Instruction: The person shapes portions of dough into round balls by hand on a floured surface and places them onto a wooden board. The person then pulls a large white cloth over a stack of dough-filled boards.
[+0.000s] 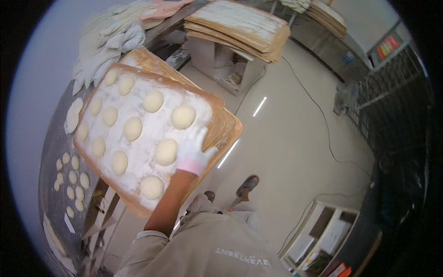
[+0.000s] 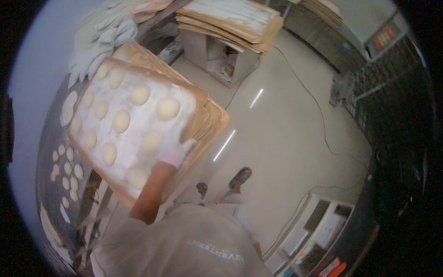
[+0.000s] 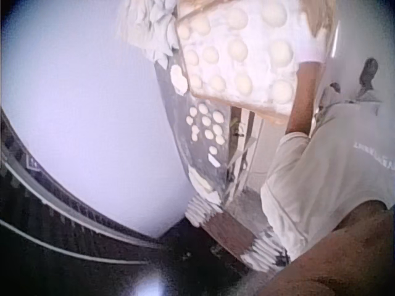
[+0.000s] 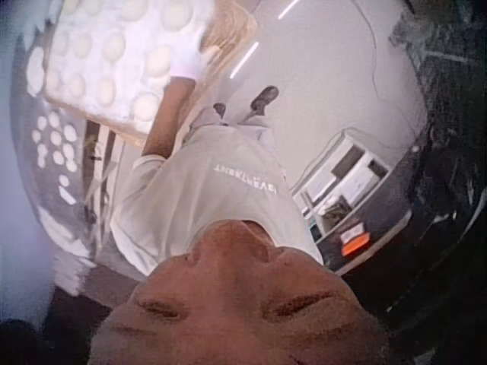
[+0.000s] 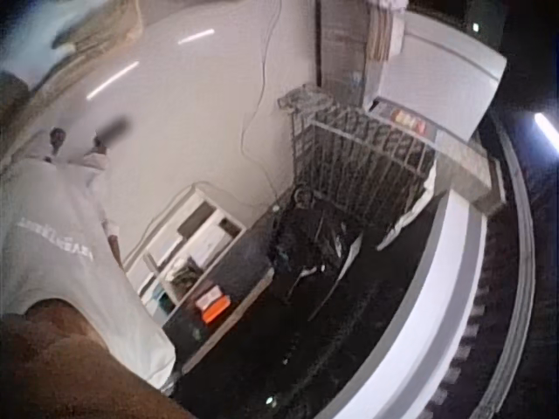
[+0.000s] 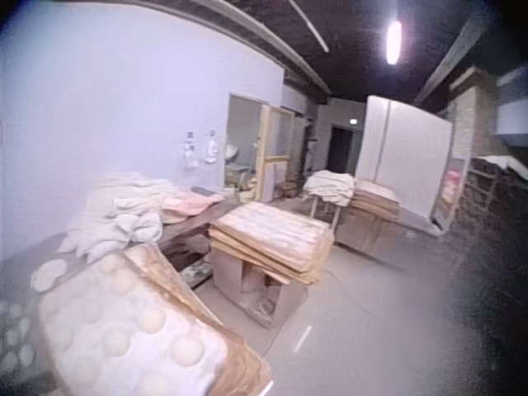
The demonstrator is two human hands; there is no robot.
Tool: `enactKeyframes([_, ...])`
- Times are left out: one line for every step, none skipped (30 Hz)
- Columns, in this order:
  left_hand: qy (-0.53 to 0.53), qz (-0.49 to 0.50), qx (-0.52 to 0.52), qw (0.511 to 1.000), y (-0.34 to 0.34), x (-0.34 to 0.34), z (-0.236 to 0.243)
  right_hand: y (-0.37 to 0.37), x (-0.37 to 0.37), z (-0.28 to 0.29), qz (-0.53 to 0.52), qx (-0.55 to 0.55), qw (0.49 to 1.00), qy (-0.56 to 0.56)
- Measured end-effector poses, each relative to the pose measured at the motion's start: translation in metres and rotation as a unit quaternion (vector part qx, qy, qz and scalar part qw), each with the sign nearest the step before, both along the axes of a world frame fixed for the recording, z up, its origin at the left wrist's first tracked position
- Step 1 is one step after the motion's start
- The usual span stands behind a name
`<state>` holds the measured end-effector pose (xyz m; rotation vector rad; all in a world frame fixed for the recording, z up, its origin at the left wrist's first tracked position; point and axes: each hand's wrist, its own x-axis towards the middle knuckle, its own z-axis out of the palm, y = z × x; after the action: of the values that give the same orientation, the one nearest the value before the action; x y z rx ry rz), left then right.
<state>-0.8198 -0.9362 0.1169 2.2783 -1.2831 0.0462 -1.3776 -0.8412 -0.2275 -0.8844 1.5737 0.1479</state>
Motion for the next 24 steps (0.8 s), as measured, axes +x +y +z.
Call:
enactKeyframes([-0.008, 0.005, 0.027, 1.0, -0.015, 0.012, -0.001, -0.032, -0.003, -0.008, 0.015, 0.0, 1.0, -0.005])
enactKeyframes([0.046, 0.112, 0.057, 0.991, -0.035, 0.027, -0.002, -0.067, -0.006, -0.015, 0.024, -0.001, 1.0, -0.009])
enactKeyframes([0.111, 0.122, 0.057, 0.985, -0.05, 0.035, -0.003, -0.103, -0.01, -0.02, 0.027, -0.005, 1.0, -0.013])
enactKeyframes([0.108, 0.184, 0.075, 0.974, -0.065, 0.044, -0.005, -0.147, -0.016, -0.023, 0.03, -0.007, 0.999, -0.017])
enactKeyframes([0.029, 0.25, 0.093, 0.963, -0.082, 0.053, -0.005, -0.191, -0.015, -0.025, 0.031, -0.009, 0.999, -0.022])
enactKeyframes([0.017, 0.258, 0.108, 0.96, -0.098, 0.061, -0.006, -0.237, -0.01, -0.028, 0.027, -0.012, 0.999, -0.031])
enactKeyframes([-0.059, 0.319, 0.106, 0.94, -0.113, 0.067, -0.008, -0.286, -0.006, -0.029, 0.026, -0.045, 0.999, -0.002])
enactKeyframes([-0.052, 0.366, 0.139, 0.918, -0.124, 0.068, -0.012, -0.334, -0.001, -0.029, 0.027, -0.022, 0.999, -0.036])
enactKeyframes([-0.01, 0.376, 0.164, 0.912, -0.131, 0.073, -0.015, -0.381, 0.007, -0.028, 0.023, -0.066, 0.997, -0.014])
enactKeyframes([-0.038, 0.427, 0.177, 0.886, -0.137, 0.074, -0.019, -0.428, 0.018, -0.029, 0.02, -0.044, 0.998, -0.049])
enactKeyframes([-0.015, 0.412, 0.158, 0.897, -0.139, 0.078, -0.023, -0.473, 0.032, -0.03, 0.014, -0.092, 0.995, -0.031])
enactKeyframes([0.029, 0.384, 0.143, 0.912, -0.139, 0.081, -0.027, -0.516, 0.047, -0.031, 0.012, -0.07, 0.995, -0.067])
enactKeyframes([0.01, 0.41, 0.137, 0.902, -0.139, 0.086, -0.031, -0.557, 0.067, -0.033, -0.004, -0.12, 0.991, -0.063])
enactKeyframes([0.009, 0.347, 0.123, 0.93, -0.138, 0.091, -0.034, -0.594, 0.087, -0.035, 0.016, -0.094, 0.992, -0.088])
enactKeyframes([0.034, 0.284, 0.111, 0.952, -0.137, 0.096, -0.037, -0.628, 0.109, -0.036, 0.023, -0.123, 0.987, -0.097])
enactKeyframes([0.013, 0.292, 0.102, 0.951, -0.136, 0.101, -0.04, -0.657, 0.132, -0.037, 0.041, -0.174, 0.979, -0.096])
enactKeyframes([0.019, 0.291, 0.092, 0.952, -0.137, 0.106, -0.04, -0.684, 0.157, -0.037, 0.067, -0.183, 0.975, -0.106])
enactKeyframes([0.039, 0.257, 0.081, 0.962, -0.139, 0.11, -0.041, -0.711, 0.183, -0.035, 0.105, -0.152, 0.975, -0.12])
enactKeyframes([0.026, 0.3, 0.071, 0.951, -0.141, 0.113, -0.04, -0.727, 0.205, -0.032, 0.153, -0.141, 0.967, -0.15])
enactKeyframes([0.026, 0.318, 0.081, 0.944, -0.145, 0.114, -0.039, -0.745, 0.235, -0.028, 0.15, -0.174, 0.962, -0.15])
enactKeyframes([0.042, 0.297, 0.086, 0.95, -0.149, 0.113, -0.036, -0.762, 0.264, -0.025, 0.166, -0.126, 0.962, -0.175])
enactKeyframes([0.036, 0.356, 0.092, 0.929, -0.152, 0.111, -0.032, -0.768, 0.287, -0.019, 0.146, -0.152, 0.965, -0.155])
enactKeyframes([0.053, 0.363, 0.116, 0.923, -0.156, 0.111, -0.029, -0.775, 0.311, -0.013, 0.151, -0.101, 0.969, -0.167])
enactKeyframes([0.064, 0.333, 0.131, 0.931, -0.159, 0.108, -0.023, -0.78, 0.342, -0.009, 0.174, -0.084, 0.968, -0.162])
